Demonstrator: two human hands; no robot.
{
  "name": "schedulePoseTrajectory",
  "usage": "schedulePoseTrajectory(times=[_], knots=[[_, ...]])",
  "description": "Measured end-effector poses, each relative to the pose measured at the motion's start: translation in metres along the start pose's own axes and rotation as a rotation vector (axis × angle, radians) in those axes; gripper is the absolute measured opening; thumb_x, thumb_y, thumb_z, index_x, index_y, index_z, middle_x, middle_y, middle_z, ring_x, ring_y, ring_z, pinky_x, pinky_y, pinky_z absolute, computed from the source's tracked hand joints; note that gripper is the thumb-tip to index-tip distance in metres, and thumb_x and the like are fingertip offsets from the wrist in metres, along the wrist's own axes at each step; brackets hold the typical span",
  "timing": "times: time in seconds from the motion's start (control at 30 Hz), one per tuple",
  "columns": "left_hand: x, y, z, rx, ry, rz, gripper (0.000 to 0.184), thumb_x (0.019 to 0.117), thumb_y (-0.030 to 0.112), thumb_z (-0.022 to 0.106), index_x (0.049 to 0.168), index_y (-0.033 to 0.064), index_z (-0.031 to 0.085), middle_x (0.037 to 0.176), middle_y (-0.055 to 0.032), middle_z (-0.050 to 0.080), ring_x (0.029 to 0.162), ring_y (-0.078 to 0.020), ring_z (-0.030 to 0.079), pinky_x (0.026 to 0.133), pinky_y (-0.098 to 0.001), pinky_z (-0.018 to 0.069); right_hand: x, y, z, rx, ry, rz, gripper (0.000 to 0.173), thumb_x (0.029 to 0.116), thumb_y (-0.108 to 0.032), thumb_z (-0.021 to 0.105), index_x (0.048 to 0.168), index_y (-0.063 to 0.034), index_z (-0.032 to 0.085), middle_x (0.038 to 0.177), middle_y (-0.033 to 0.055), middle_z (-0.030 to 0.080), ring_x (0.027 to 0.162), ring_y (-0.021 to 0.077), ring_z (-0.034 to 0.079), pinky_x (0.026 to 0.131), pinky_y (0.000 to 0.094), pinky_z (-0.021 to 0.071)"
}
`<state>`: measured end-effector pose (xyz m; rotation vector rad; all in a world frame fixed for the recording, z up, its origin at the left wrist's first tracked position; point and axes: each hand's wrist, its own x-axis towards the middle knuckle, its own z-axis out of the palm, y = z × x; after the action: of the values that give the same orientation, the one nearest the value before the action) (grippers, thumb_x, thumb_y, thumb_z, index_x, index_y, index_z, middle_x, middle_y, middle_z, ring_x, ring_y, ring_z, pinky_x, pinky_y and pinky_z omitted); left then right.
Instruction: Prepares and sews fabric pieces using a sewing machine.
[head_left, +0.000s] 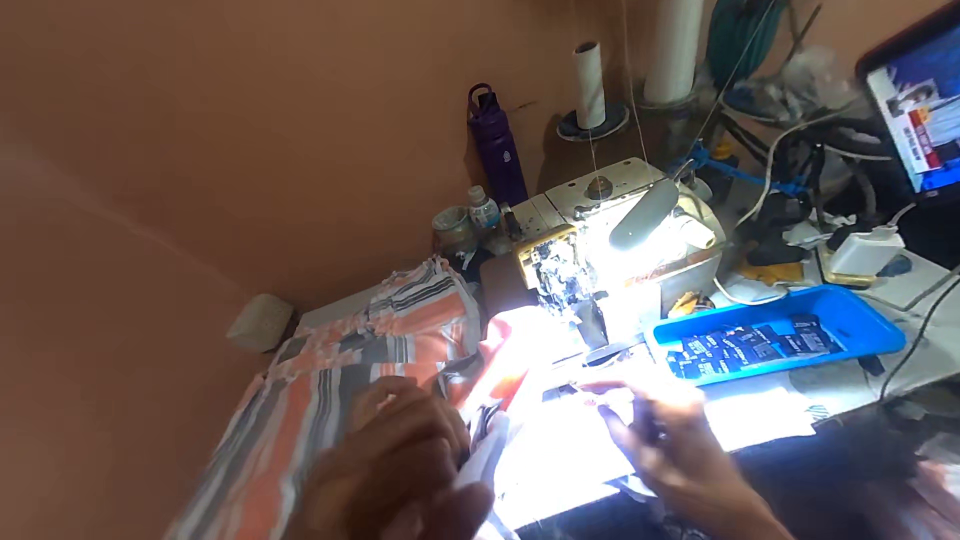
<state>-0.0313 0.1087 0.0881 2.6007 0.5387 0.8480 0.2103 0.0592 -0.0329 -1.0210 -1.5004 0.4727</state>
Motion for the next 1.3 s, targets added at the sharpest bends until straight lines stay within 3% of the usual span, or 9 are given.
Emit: schedulePoseTrajectory(times=[0.13, 0.3, 0.4, 0.5, 0.6, 0.7, 0.83, 1.07, 1.3], knots=[[0.012, 0.001, 0.0, -0.081, -0.001, 0.019, 0.035, 0.1016, 0.029, 0.058, 0.073, 0.0089, 0.053, 0.08, -0.0034, 0.061, 0.095, -0.0083, 0.062, 0.11, -0.0336, 0.0372, -0.003, 0.016, 0.068, 0.373, -0.417, 0.074, 0.032, 0.0891, -0.004, 0.066, 0.116, 0.0135, 0.064, 0.105, 0.0246, 0.069, 0.097, 0.0249, 0.068, 0.088, 0.0359, 0.0543], [0.002, -0.001, -0.002, 0.158, -0.007, -0.136, 0.04, 0.0988, 0.029, 0.062, 0.073, -0.0013, 0.062, 0.072, -0.0149, 0.061, 0.081, -0.0187, 0.056, 0.094, -0.035, 0.0336, 0.012, 0.008, 0.126, 0.215, -0.74, 0.147, 0.024, 0.0984, 0.0, 0.055, 0.108, 0.0195, 0.066, 0.107, 0.0369, 0.068, 0.105, 0.0498, 0.066, 0.094, 0.0595, 0.0494], [-0.015, -0.01, 0.001, 0.223, 0.021, -0.202, 0.042, 0.0981, 0.03, 0.063, 0.074, -0.0035, 0.064, 0.073, -0.0164, 0.063, 0.081, -0.0188, 0.058, 0.093, -0.0363, 0.0358, 0.005, 0.02, 0.107, 0.314, -0.72, 0.256, 0.025, 0.0945, 0.002, 0.062, 0.115, 0.0161, 0.066, 0.105, 0.0313, 0.07, 0.101, 0.0411, 0.069, 0.092, 0.0557, 0.0513], [-0.028, -0.013, 0.011, 0.193, 0.074, -0.186, 0.04, 0.1002, 0.033, 0.061, 0.076, 0.0012, 0.058, 0.075, -0.013, 0.06, 0.083, -0.0163, 0.057, 0.095, -0.0327, 0.0359, -0.008, 0.033, 0.064, 0.395, -0.594, 0.288, 0.024, 0.0949, 0.004, 0.055, 0.113, 0.0161, 0.064, 0.1, 0.0243, 0.069, 0.086, 0.0211, 0.067, 0.08, 0.0331, 0.0541], [-0.023, -0.009, 0.018, 0.129, 0.082, -0.113, 0.036, 0.1009, 0.034, 0.062, 0.079, 0.0056, 0.058, 0.077, -0.0098, 0.059, 0.086, -0.0151, 0.056, 0.097, -0.0333, 0.0337, 0.007, 0.016, 0.022, 0.177, -0.186, 0.185, 0.014, 0.0939, -0.006, 0.058, 0.098, 0.0022, 0.068, 0.085, 0.0051, 0.062, 0.071, 0.0006, 0.053, 0.065, 0.0145, 0.0436], [-0.008, 0.006, 0.023, 0.097, 0.025, -0.061, 0.032, 0.0996, 0.035, 0.061, 0.08, 0.0093, 0.059, 0.079, -0.0077, 0.059, 0.09, -0.0151, 0.057, 0.104, -0.0368, 0.0293, 0.033, -0.001, 0.011, -0.016, 0.03, -0.028, 0.02, 0.094, -0.017, 0.067, 0.107, -0.0037, 0.073, 0.091, 0.0038, 0.068, 0.069, -0.0005, 0.053, 0.063, 0.0145, 0.0432], [0.009, 0.0, 0.012, -0.051, 0.021, -0.001, 0.032, 0.1003, 0.036, 0.058, 0.08, 0.0114, 0.055, 0.079, -0.0022, 0.055, 0.087, -0.0087, 0.056, 0.095, -0.0289, 0.0382, 0.046, 0.011, 0.001, 0.279, -0.341, -0.212, 0.014, 0.0997, -0.004, 0.061, 0.103, 0.0052, 0.07, 0.093, 0.0124, 0.069, 0.081, 0.0031, 0.06, 0.073, 0.014, 0.0473], [0.034, -0.073, 0.015, -0.688, 0.036, 0.007, 0.024, 0.0964, 0.03, 0.06, 0.075, 0.0202, 0.064, 0.079, 0.0128, 0.06, 0.09, 0.0016, 0.06, 0.09, -0.0155, 0.0436, -0.024, 0.004, 0.015, 0.664, -0.152, 0.316, 0.017, 0.0965, 0.002, 0.058, 0.106, 0.0145, 0.065, 0.089, 0.002, 0.069, 0.082, -0.012, 0.057, 0.078, 0.007, 0.0455], [0.046, -0.102, 0.038, -0.741, 0.066, 0.041, 0.028, 0.0976, 0.036, 0.064, 0.073, 0.0235, 0.061, 0.076, 0.015, 0.058, 0.087, 0.0017, 0.061, 0.095, -0.0184, 0.0443, -0.047, 0.022, 0.025, 0.595, -0.009, 0.243, 0.014, 0.0964, 0.001, 0.059, 0.096, 0.0138, 0.066, 0.077, 0.0047, 0.067, 0.074, -0.0104, 0.055, 0.072, 0.007, 0.0442]])
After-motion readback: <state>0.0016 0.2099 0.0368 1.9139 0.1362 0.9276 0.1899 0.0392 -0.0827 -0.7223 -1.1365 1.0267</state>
